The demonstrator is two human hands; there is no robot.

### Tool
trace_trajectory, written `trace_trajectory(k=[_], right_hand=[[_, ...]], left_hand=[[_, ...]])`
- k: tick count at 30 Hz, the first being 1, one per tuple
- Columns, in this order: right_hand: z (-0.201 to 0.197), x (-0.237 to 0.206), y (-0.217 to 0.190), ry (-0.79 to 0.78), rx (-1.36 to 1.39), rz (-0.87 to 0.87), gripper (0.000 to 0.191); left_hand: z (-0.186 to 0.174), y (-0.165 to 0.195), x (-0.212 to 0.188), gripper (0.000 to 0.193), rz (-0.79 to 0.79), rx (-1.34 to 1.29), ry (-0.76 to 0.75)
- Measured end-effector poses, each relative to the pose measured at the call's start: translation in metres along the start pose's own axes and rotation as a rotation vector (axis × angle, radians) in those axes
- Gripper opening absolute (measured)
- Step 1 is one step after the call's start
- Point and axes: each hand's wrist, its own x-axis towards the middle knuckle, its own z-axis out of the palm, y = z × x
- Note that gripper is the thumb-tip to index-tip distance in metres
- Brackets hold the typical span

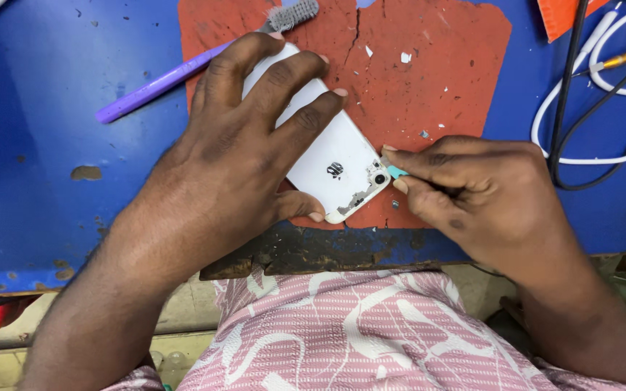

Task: The person uses a utility knife to scrape adhesive residue from the back of a white smartphone. They hold the phone steady with one hand while carefully scraping around the camera module and edges with the other hand.

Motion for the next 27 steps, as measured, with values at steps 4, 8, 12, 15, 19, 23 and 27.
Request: trace_trajectory(k=[4,8,12,15,19,23,27], right_hand=[[0.0,-0.003,0.012,-0.022,0.056,0.013,0.031],[0.001,-0.003,0.024,-0.079,0.331,0.191,0.031],[-0.003,0.003,0.031,-0.141,0.496,0.31,0.03],[-0.005,0.0,0.023,-0.071,0.342,0.206,0.03],[-0.003,-0.013,0.003,0.099,-0.062,-0.082,0.031],[0.004,-0.017,-0.006,0.113,-0.14,-0.092,0.036],[0.007,-0.015,-0.011,0.105,-0.191,-0.085,0.038]], left_hand=[[0.001,-0.001,0.0,0.099,0.004,0.014,-0.001],[0.002,-0.001,-0.001,0.1,-0.005,0.006,-0.008],[0.004,0.0,-0.001,0.099,-0.018,-0.002,-0.006],[0.003,0.0,-0.001,0.099,-0.012,0.009,-0.006],[0.001,-0.001,-0.002,0.098,-0.005,-0.013,-0.007],[0.001,0.001,-0.001,0.098,0.003,-0.002,0.004],[0.0,0.001,-0.001,0.097,0.001,-0.005,0.01]])
